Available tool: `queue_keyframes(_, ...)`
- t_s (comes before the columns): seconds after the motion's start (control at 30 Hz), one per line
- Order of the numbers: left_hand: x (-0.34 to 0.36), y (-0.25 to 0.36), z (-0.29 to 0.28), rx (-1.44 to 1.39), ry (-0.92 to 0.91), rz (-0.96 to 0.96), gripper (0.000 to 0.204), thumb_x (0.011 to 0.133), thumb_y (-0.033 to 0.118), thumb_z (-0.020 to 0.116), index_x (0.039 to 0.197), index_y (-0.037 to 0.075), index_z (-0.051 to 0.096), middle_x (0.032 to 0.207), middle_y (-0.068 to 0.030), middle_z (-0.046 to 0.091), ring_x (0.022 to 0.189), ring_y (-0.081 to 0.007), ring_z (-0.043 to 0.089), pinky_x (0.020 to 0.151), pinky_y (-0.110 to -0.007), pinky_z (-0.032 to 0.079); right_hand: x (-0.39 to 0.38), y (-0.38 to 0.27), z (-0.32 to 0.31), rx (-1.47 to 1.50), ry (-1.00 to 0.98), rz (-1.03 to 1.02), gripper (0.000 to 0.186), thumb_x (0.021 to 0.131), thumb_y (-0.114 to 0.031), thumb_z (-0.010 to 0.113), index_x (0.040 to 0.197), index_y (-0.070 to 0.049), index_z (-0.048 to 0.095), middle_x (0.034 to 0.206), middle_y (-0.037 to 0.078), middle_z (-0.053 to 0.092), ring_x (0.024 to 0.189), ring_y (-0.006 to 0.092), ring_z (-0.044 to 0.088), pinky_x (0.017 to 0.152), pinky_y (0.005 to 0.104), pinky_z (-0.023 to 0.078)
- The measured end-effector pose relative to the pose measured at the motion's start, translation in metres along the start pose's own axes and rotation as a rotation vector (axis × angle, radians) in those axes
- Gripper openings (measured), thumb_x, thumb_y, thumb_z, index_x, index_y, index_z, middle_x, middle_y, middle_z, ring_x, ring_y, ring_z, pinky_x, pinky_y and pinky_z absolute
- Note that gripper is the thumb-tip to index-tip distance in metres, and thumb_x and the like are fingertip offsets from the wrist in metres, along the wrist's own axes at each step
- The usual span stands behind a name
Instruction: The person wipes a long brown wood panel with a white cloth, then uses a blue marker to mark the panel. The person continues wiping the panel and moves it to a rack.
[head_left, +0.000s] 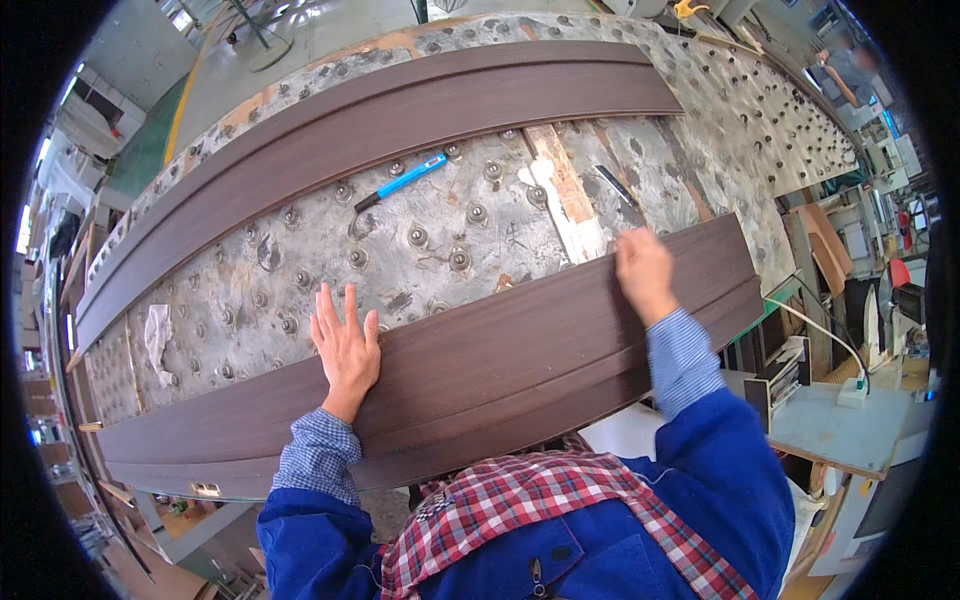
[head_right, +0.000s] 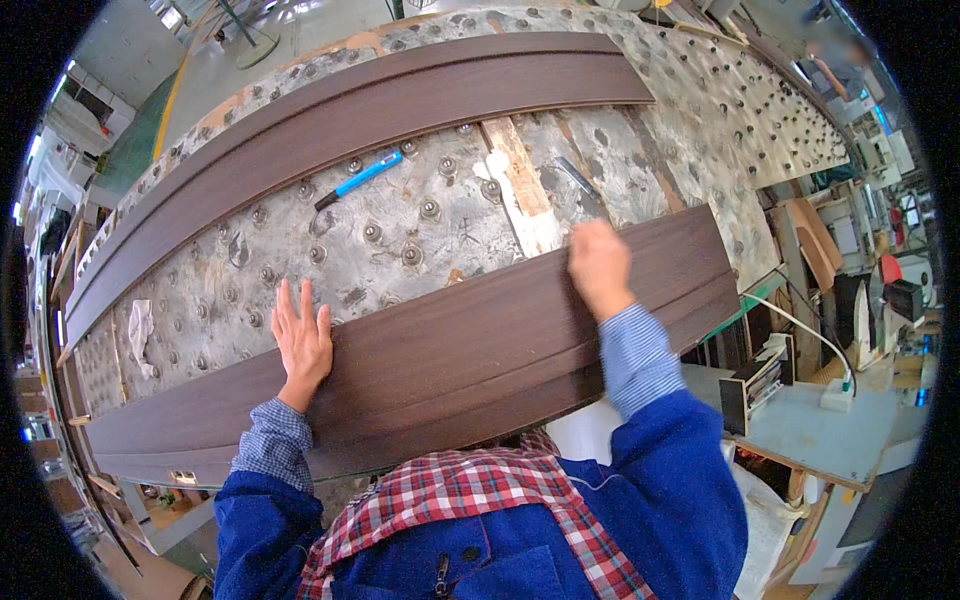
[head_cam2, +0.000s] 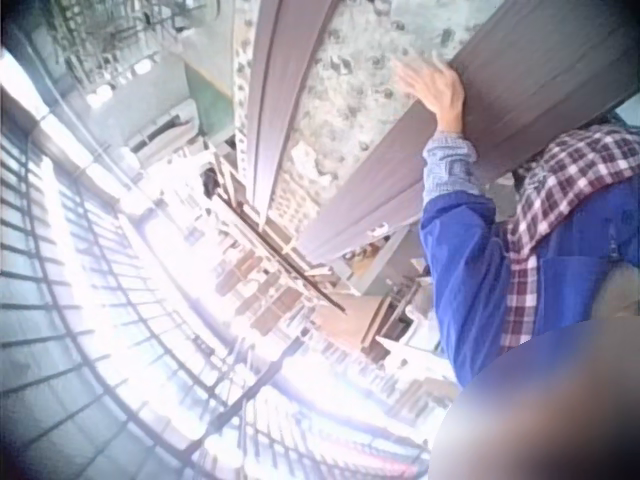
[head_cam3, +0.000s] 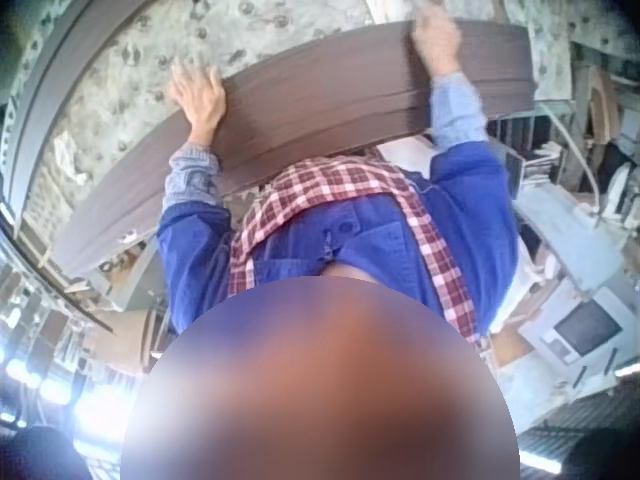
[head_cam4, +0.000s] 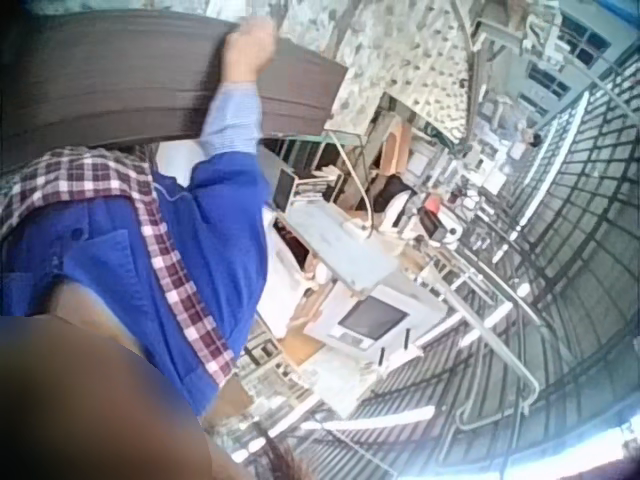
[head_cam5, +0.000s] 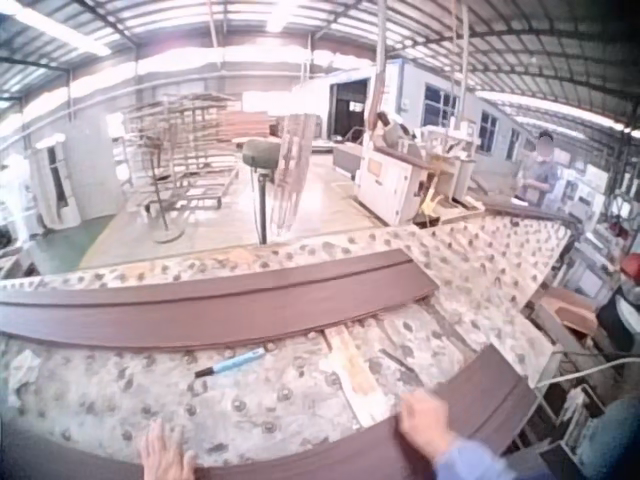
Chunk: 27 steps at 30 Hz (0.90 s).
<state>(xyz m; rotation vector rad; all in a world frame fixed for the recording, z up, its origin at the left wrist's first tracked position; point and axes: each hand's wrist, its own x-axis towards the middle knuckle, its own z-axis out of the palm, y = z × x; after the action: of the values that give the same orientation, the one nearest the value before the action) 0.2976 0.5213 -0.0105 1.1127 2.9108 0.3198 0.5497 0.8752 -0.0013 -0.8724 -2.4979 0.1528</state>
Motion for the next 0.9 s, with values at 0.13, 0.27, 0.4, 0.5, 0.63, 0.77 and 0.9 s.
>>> queue_keyframes(0.13,-0.001,0.0,0.0,-0.051,0.009,-0.005,0.056,0.096,0.039,0.035,0.14,0.006,0.03,0.146,-0.0217,0.019,0.136,-0.0366,0.02,0.109,-0.049,0.014,-0.021,-0.149,0.029,0.16,-0.048,-0.014,0.008,0.078,-0.012,0.051,0.073,-0.01,0.056,0.073,0.009,0.054,0.066,0.0282,0.055,0.055,0.0395,0.046)
queue_keyframes(0.27,0.0,-0.003,0.0,-0.131,0.051,0.008,0.057,0.096,0.038,0.035,0.14,0.004,0.027,0.145,-0.022,0.022,0.135,-0.0358,0.022,0.11,-0.047,0.015,-0.042,-0.264,0.074,0.426,-0.11,-0.112,0.006,0.079,-0.013,0.053,0.075,-0.011,0.057,0.072,0.007,0.052,0.07,0.0265,0.057,0.057,0.0372,0.047)
queue_keyframes(0.4,0.0,-0.011,0.0,-0.234,0.08,0.005,0.057,0.096,0.037,0.035,0.14,0.002,0.026,0.144,-0.0217,0.025,0.134,-0.0345,0.023,0.109,-0.046,0.016,-0.031,-0.246,0.062,0.402,0.018,-0.186,0.009,0.083,-0.016,0.055,0.084,-0.01,0.061,0.078,0.007,0.059,0.073,0.0245,0.06,0.06,0.0347,0.049)
queue_keyframes(0.5,-0.007,-0.011,-0.003,-0.243,0.075,-0.024,0.058,0.096,0.038,0.034,0.14,0.001,0.025,0.144,-0.0214,0.026,0.134,-0.0341,0.024,0.109,-0.046,0.016,-0.011,-0.138,0.021,0.114,0.101,0.047,0.014,0.085,-0.014,0.052,0.085,-0.008,0.064,0.08,0.009,0.06,0.074,0.029,0.058,0.06,0.0413,0.046)
queue_keyframes(0.63,-0.003,-0.004,-0.003,-0.237,0.037,-0.021,0.059,0.096,0.038,0.034,0.14,0.0,0.025,0.144,-0.0213,0.027,0.134,-0.0337,0.024,0.109,-0.045,0.016,-0.015,-0.024,-0.014,-0.017,0.186,0.261,0.012,0.083,-0.013,0.058,0.092,-0.008,0.065,0.08,0.011,0.057,0.076,0.0304,0.057,0.065,0.0386,0.047)
queue_keyframes(0.77,-0.004,-0.002,-0.002,-0.259,0.036,-0.006,0.059,0.096,0.039,0.034,0.141,0.001,0.024,0.144,-0.0212,0.027,0.134,-0.0333,0.024,0.109,-0.045,0.016,-0.025,-0.055,0.01,0.076,0.17,0.107,0.008,0.079,-0.007,0.06,0.085,-0.006,0.063,0.08,0.012,0.057,0.072,0.0323,0.058,0.063,0.0394,0.048)
queue_keyframes(0.9,-0.004,-0.003,-0.001,-0.238,0.02,-0.015,0.06,0.096,0.039,0.032,0.141,0.0,0.023,0.143,-0.021,0.029,0.134,-0.0332,0.025,0.109,-0.045,0.016,-0.037,-0.158,0.03,0.307,0.1,0.112,0.01,0.078,-0.007,0.059,0.088,-0.006,0.061,0.077,0.012,0.054,0.07,0.0307,0.056,0.06,0.0384,0.047)
